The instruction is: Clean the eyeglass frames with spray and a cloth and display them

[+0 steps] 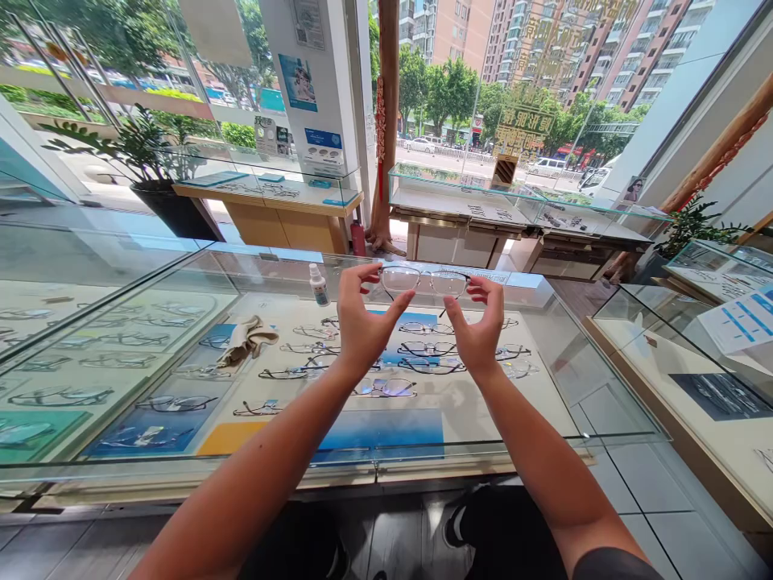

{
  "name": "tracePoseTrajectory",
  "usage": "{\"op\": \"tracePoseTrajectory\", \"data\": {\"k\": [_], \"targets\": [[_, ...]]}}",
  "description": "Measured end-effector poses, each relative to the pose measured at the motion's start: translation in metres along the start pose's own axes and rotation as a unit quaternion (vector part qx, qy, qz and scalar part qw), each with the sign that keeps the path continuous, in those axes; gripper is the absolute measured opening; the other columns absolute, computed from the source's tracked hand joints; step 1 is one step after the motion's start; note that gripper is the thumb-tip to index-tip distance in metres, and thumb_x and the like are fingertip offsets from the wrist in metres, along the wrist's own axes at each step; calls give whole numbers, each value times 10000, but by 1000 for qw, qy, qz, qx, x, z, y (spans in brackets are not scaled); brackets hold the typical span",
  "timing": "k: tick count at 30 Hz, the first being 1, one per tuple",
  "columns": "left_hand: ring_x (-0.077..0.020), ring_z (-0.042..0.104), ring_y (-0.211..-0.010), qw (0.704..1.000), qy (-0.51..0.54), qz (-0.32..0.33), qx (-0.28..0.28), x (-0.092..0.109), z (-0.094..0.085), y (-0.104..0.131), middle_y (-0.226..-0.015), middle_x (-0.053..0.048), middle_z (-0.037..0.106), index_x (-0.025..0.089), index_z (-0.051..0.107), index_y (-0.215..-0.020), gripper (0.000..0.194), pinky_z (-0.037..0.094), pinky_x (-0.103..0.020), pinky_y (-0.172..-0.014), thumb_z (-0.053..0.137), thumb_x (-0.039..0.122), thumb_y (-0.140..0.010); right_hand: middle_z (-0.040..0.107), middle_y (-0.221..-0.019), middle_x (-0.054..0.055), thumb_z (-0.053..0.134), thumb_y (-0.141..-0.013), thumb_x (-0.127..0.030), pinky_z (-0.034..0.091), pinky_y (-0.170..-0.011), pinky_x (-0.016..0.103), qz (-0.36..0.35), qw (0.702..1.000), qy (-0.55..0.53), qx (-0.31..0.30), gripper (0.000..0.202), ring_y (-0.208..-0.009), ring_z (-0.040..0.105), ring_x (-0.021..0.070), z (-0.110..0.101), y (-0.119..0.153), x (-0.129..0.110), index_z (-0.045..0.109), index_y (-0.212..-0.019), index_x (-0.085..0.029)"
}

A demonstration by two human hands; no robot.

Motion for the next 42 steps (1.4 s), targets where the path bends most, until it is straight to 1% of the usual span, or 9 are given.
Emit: {"op": "tracePoseTrajectory", "data": {"k": [4,7,12,17,28,36,42], "targets": [[-266,692,-1097,1000,17,-5,-8,-5,3,-1,-1257,-108,694,258,653,-1335,613,579,-433,-904,890,601,-885,688,-1246,94,804,-968,-503,572,-952,480,-1,1000,2,-1,445,-1075,683,273,1,1,3,626,-1306,-276],[-262,689,-1128,999,38,-17,-19,-10,6,0,-1289,-104,686,262,658,-1352,619,574,-423,-917,897,589,-884,682,-1244,77,799,-970,-496,577,-949,471,-12,1000,5,1,447,-1076,683,261,2,1,4,626,-1322,-283],[-272,690,-1183,997,57,-46,-30,-18,10,1,-1304,-102,700,274,667,-1372,619,572,-427,-948,894,585,-888,685,-1231,71,803,-981,-480,590,-923,468,-40,999,19,15,427,-1052,685,252,0,2,0,628,-1315,-281],[-278,703,-1189,995,69,-60,-30,-24,12,2,-1320,-117,718,263,673,-1388,654,576,-436,-957,911,585,-872,684,-1224,77,787,-995,-501,603,-909,476,-48,998,31,17,420,-1042,685,256,0,2,-1,620,-1313,-283],[-270,726,-1178,995,72,-64,-37,-25,15,2,-1316,-124,736,236,695,-1367,637,601,-421,-947,898,599,-884,679,-1232,78,763,-1003,-522,600,-930,489,-51,998,40,23,424,-1058,677,260,-1,2,-3,609,-1321,-287],[-273,742,-1186,991,97,-80,-44,-30,17,2,-1311,-128,756,237,712,-1366,633,612,-430,-956,914,580,-874,677,-1208,72,776,-1001,-478,600,-913,482,-77,996,39,33,396,-1032,665,255,-4,1,-10,623,-1313,-287],[-283,749,-1201,989,108,-86,-51,-32,19,2,-1310,-133,768,247,715,-1368,618,624,-442,-967,923,553,-873,678,-1211,79,765,-1006,-493,606,-907,493,-87,994,50,35,397,-1027,667,259,-5,1,-11,620,-1313,-286]]}}
Point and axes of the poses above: each hand's wrist, its own y-axis away from the middle knuckle, its own z-axis out of the palm, x = y × z, the point moved 9 cm from there along -y, towards the middle knuckle
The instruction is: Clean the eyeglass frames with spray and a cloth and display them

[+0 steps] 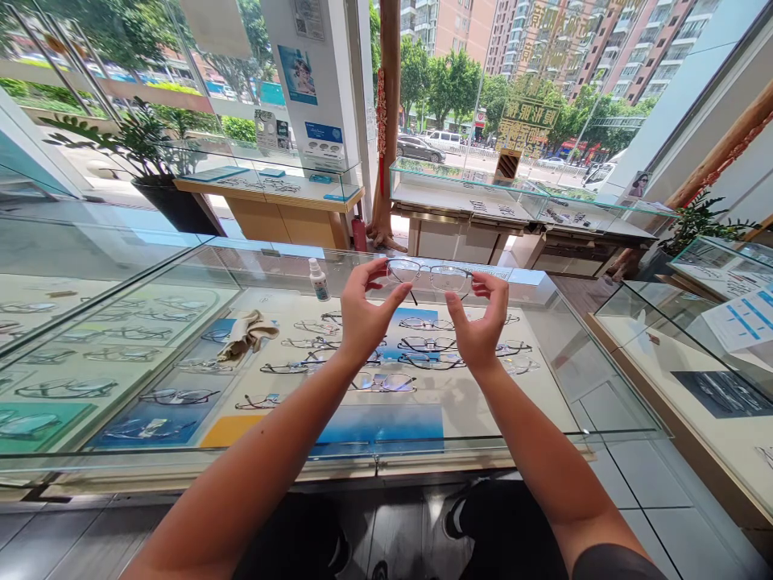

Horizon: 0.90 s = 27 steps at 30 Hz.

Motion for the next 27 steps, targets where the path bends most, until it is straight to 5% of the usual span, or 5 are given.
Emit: {"op": "tracePoseTrajectory", "data": {"k": [6,15,27], "targets": [[-272,743,-1167,999,-21,25,11,8,-2,0,-1286,-118,760,255,711,-1347,591,615,-435,-935,914,559,-883,694,-1222,80,776,-1004,-457,616,-909,482,0,1000,-8,1,404,-1043,682,257,0,0,0,631,-1338,-282],[-255,691,-1031,983,-110,119,85,35,-16,4,-1192,-98,709,247,688,-1270,597,560,-421,-841,914,616,-858,737,-1307,101,756,-1018,-488,614,-989,484,104,990,-69,-61,420,-1174,729,266,14,4,21,685,-1366,-264],[-269,677,-1051,979,-114,140,89,42,-16,5,-1193,-101,699,251,679,-1277,577,557,-436,-851,907,595,-875,736,-1389,108,738,-1032,-512,628,-1019,485,135,985,-71,-76,463,-1235,725,267,17,8,26,656,-1433,-295]]}}
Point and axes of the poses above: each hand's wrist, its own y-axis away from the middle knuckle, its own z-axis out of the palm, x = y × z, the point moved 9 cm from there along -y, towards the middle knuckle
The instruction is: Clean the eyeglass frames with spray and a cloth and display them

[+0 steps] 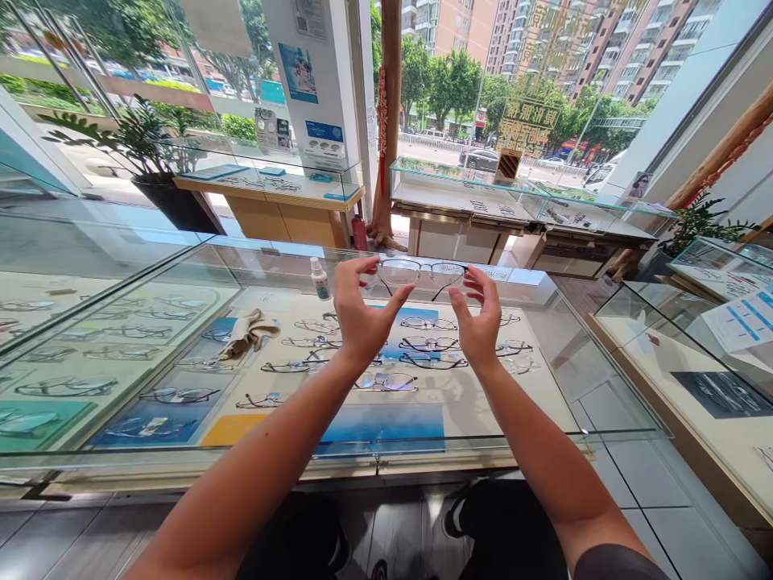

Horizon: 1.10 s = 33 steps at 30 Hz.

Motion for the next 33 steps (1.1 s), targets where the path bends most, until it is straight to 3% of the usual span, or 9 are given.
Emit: {"op": "tracePoseTrajectory", "data": {"k": [11,18,25,29,33], "targets": [[-279,721,-1098,998,6,-48,-38,-10,8,2,-1201,-104,743,244,700,-1291,597,575,-438,-879,888,635,-881,701,-1312,95,761,-1001,-533,603,-977,469,-10,999,15,32,486,-1166,698,263,-6,1,-2,645,-1399,-280],[-280,755,-1112,994,23,-87,-69,-19,14,4,-1219,-110,777,236,720,-1301,607,582,-434,-892,887,640,-879,669,-1301,98,727,-1031,-512,612,-926,465,-55,996,57,48,437,-1137,687,265,-9,1,-9,626,-1394,-292],[-288,770,-1135,991,34,-104,-81,-23,17,5,-1218,-113,792,234,727,-1313,602,590,-443,-911,891,623,-884,665,-1285,88,769,-1001,-496,590,-934,467,-59,996,33,59,424,-1128,674,264,-11,1,-14,653,-1355,-292],[-280,754,-1114,994,27,-84,-65,-19,14,4,-1212,-109,775,248,719,-1302,586,584,-441,-886,893,620,-884,684,-1294,97,760,-1005,-505,595,-949,472,-46,998,27,46,434,-1148,682,268,-10,0,-13,660,-1361,-279],[-279,706,-1067,1000,-4,-29,-4,-9,1,1,-1183,-103,725,253,703,-1265,597,571,-450,-871,915,627,-851,717,-1309,94,725,-1027,-522,604,-967,480,-8,1000,14,1,435,-1169,705,266,-2,-1,-5,674,-1386,-282]]}}
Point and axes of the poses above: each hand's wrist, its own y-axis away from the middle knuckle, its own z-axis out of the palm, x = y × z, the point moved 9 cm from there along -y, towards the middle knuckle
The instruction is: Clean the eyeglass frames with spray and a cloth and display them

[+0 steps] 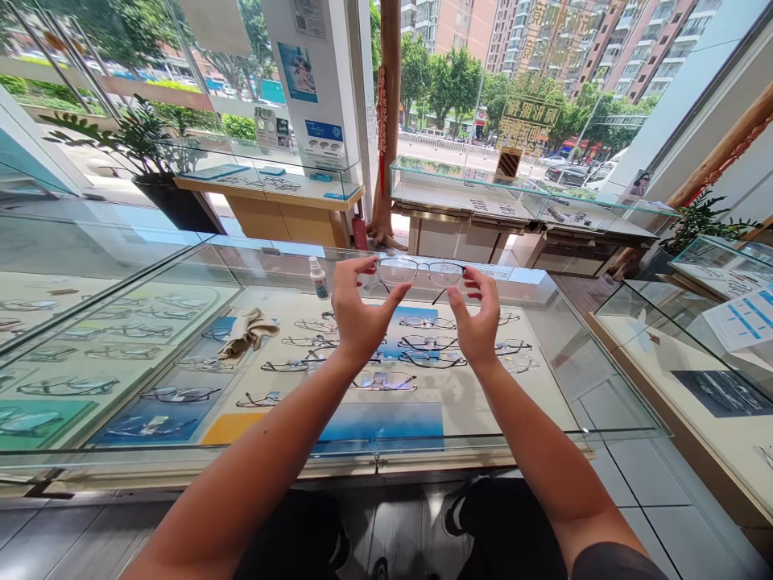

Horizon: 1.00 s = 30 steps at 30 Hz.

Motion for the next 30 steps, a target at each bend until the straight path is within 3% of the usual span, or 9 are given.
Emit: {"op": "tracePoseTrajectory", "data": {"k": [13,19,30], "targets": [[-290,666,-1058,998,-21,43,37,10,-7,0,-1176,-99,701,265,685,-1260,610,562,-468,-876,925,628,-834,762,-1296,109,699,-1034,-566,606,-957,485,16,999,8,-31,467,-1156,722,275,6,1,7,697,-1389,-261],[-284,662,-1064,999,-12,29,29,8,-7,-2,-1212,-103,694,253,687,-1280,614,555,-461,-899,934,599,-838,768,-1252,102,716,-1016,-600,592,-940,469,24,999,6,-24,483,-1126,722,269,5,0,7,711,-1355,-256],[-265,715,-1115,1000,19,10,-19,-3,4,-2,-1247,-107,726,236,687,-1329,598,590,-430,-906,899,585,-891,724,-1289,90,727,-1038,-512,579,-929,454,-30,999,20,11,406,-1135,699,268,-5,-1,-4,687,-1376,-290]]}}
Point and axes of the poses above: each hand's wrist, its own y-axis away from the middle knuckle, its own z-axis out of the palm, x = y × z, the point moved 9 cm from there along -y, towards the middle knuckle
